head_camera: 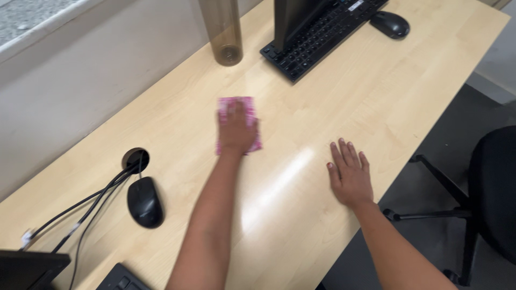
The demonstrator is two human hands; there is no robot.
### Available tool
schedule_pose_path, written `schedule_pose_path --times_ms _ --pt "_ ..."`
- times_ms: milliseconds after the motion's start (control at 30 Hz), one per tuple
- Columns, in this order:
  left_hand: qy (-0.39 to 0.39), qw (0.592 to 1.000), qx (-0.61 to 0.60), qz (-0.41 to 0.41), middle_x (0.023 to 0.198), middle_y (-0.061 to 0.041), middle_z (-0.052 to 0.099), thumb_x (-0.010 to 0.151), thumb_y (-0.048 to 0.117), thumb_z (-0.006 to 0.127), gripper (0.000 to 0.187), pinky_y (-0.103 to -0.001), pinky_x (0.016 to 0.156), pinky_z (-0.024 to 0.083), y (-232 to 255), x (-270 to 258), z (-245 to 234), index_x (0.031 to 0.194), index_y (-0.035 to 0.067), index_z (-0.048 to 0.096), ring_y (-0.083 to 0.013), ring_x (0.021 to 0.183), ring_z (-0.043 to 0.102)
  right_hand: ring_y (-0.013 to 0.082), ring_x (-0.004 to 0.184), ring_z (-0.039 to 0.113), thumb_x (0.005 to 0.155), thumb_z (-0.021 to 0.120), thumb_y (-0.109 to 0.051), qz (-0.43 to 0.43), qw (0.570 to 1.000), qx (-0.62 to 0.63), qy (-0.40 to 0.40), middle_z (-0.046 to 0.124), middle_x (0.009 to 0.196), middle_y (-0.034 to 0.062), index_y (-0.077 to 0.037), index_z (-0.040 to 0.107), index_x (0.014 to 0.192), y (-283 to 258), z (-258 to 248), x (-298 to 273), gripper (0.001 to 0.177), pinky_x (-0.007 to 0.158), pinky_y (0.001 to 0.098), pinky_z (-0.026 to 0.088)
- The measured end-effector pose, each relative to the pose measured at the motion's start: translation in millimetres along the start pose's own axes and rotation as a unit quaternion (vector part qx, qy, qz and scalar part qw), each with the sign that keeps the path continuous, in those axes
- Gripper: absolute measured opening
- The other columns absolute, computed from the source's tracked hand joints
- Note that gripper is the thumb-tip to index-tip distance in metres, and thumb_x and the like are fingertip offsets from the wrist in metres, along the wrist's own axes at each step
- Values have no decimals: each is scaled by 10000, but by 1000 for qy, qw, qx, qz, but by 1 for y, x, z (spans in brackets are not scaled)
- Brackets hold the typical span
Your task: The person cleans the surface of a light-colored wooden desk using a pink cloth, wiping around monitors, keyboards, and a mouse.
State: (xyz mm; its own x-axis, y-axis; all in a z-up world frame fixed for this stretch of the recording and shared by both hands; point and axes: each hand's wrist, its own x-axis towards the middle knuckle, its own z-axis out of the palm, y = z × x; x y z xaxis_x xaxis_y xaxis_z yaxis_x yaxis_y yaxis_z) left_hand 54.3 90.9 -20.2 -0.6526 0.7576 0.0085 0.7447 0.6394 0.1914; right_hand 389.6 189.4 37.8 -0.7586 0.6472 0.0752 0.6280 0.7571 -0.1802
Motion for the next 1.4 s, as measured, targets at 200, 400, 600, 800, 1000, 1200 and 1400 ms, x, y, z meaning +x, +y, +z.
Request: schedule_pose_path --times_ms 200,400,600,800,1000,1200,1400 --pt "14 991 -7 -134 1718 -130 113 1024 573 263 834 -536 1257 17 -98 -60 -37 1632 17 134 -321 1575 77 241 1559 191 1056 286 -423 2 1000 5 3 262 1684 65 -194 319 1601 0 0 -1 592 1249 481 95" --pt "39 992 43 -116 1691 -176 121 1038 555 193 796 -552 1224 55 -67 -148 -41 1602 -5 146 -347 1559 89 230 1558 188 1053 277 -424 -4 1000 -4 12 256 1688 65 -192 307 1609 2 4 0 603 1251 473 93" --pt "15 999 40 8 1684 -176 95 1043 527 140 768 -543 1221 50 30 -194 -34 1583 -17 146 -325 1536 67 198 1558 150 1049 243 -445 10 1000 -18 -15 227 1687 35 -228 268 1616 1 4 -1 607 1255 455 82" --pt "-43 991 -10 124 1708 -133 139 1027 544 262 781 -562 1251 18 90 -154 -34 1619 43 162 -320 1588 82 248 1555 205 1046 311 -412 -6 1000 -2 21 269 1683 79 -200 317 1610 2 4 -1 602 1245 493 119" --pt "-57 991 7 121 1715 -81 105 1014 568 254 794 -540 1257 18 86 -70 -17 1630 84 125 -273 1580 63 265 1557 211 1059 315 -398 -13 1000 15 18 276 1684 91 -184 320 1612 1 1 -1 593 1244 499 115" --pt "-44 998 33 20 1728 -101 42 1027 583 223 816 -543 1246 17 1 -27 -9 1636 57 86 -266 1585 22 256 1556 192 1059 294 -408 -1 1000 6 -1 261 1684 81 -189 308 1611 -2 -2 0 594 1248 492 96" --pt "-3 994 -5 -106 1720 -125 72 1020 606 239 846 -542 1248 -3 -109 -58 -32 1635 40 106 -306 1584 40 253 1561 189 1059 288 -412 -1 1000 15 2 258 1691 81 -187 306 1617 -1 -2 -1 602 1252 494 96"
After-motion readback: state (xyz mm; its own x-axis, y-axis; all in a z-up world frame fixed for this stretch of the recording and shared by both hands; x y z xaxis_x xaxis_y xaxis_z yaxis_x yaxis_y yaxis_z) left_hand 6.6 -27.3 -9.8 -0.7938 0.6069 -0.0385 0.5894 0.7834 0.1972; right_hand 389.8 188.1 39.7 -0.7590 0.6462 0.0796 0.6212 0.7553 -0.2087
